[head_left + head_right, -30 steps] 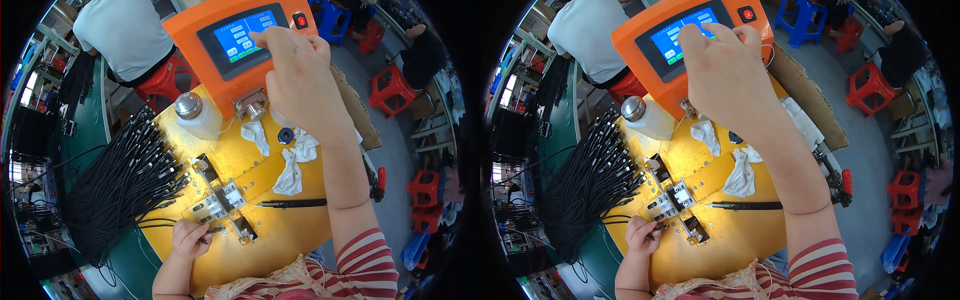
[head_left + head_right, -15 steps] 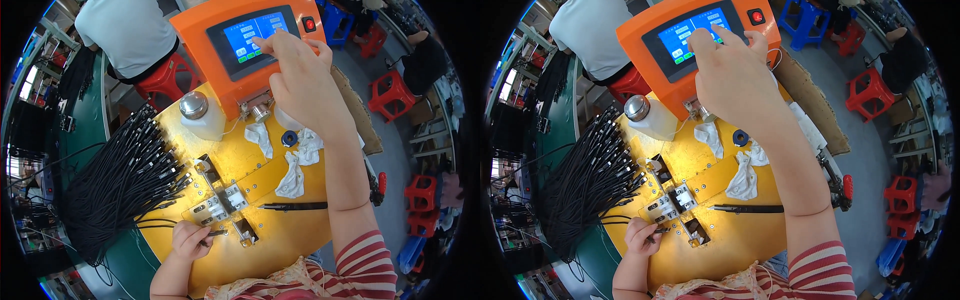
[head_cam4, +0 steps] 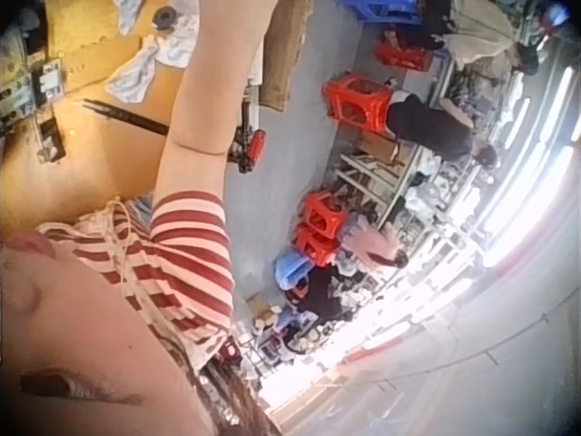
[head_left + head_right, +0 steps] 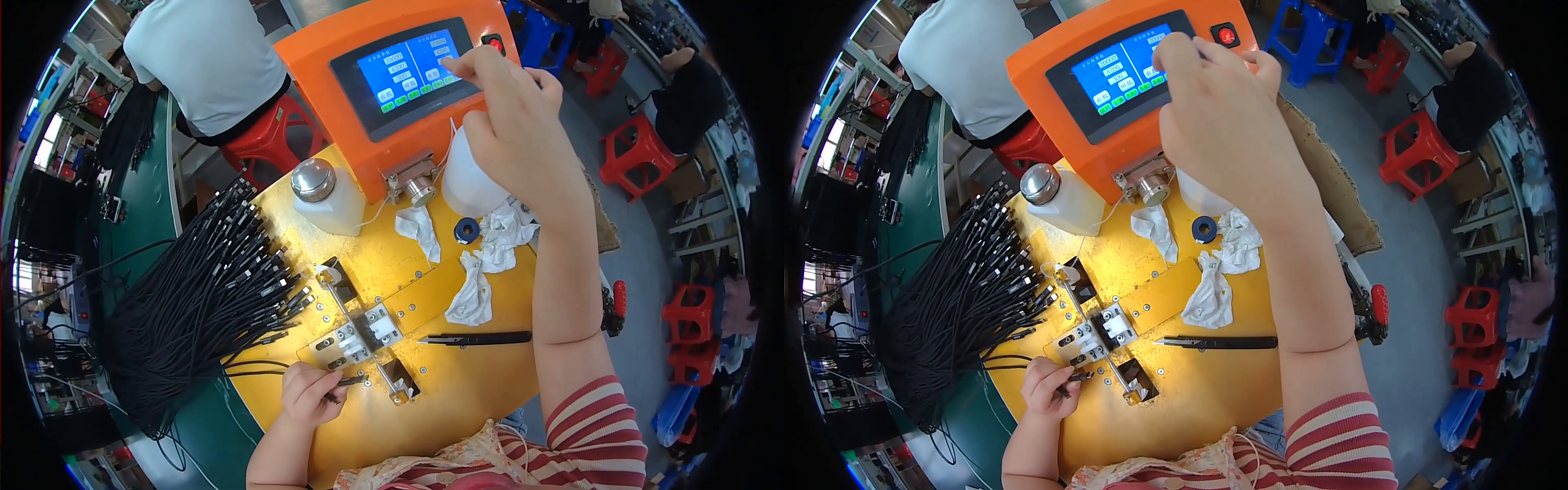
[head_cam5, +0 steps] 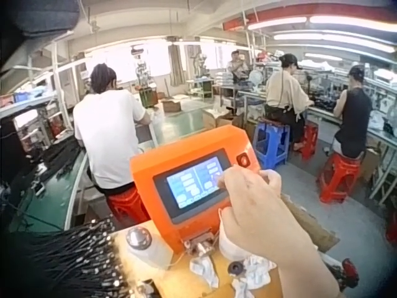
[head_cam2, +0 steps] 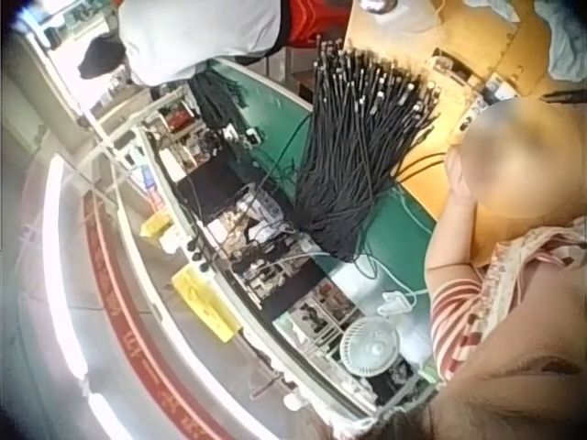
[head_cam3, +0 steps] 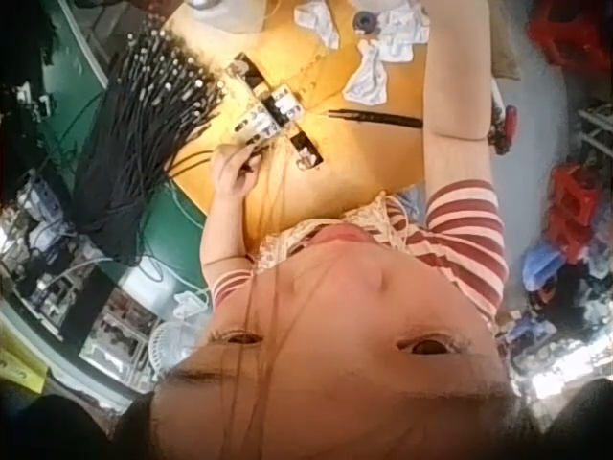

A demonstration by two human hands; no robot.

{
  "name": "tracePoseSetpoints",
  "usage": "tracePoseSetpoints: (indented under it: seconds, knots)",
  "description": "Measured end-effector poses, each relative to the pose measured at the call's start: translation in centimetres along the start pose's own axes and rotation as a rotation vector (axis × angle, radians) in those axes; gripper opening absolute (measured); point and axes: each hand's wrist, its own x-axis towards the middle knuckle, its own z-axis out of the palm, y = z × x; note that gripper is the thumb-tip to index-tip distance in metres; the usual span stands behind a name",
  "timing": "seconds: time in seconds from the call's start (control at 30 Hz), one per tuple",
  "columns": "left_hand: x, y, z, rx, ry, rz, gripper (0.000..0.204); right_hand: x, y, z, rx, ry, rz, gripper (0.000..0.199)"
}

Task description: The recorder is processing black cables using a specialized machine at a factory workstation.

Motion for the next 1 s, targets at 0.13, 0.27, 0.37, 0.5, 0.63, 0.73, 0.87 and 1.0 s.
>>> tracePoseSetpoints:
  seconds: [0.13,0.27,0.37,0.5,0.63,0.73,0.87,1.0]
  knots:
    - [0.0,0.0,-0.2,0.006,-0.012,-0.012,0.020,0.0,-1.1,1.1,0.021,0.035,-0.093,0.031]
    - [0.0,0.0,-0.2,0.012,-0.007,-0.012,0.020,0.1,-1.5,1.7,-0.048,0.007,-0.144,0.030]
    - [0.0,-0.1,0.0,0.004,0.000,-0.006,0.021,0.0,-1.3,2.0,-0.065,0.031,-0.154,0.029]
    - [-0.1,-0.1,0.2,0.006,-0.004,-0.006,0.021,0.0,-1.1,2.2,-0.081,0.019,-0.145,0.030]
    - [0.0,-0.1,0.0,0.006,-0.005,0.003,0.020,0.1,-1.3,1.6,-0.070,0.043,-0.150,0.031]
    - [0.0,-0.2,-0.1,0.009,-0.015,0.019,0.015,0.3,-1.3,0.8,-0.008,0.018,-0.115,0.031]
    - [-0.1,-0.3,0.1,0.003,-0.004,0.022,0.016,0.2,-1.4,1.5,-0.035,0.002,-0.129,0.031]
    - [0.0,-0.2,0.3,0.001,0.004,0.027,0.015,0.2,-1.3,2.2,-0.161,-0.011,-0.139,0.030]
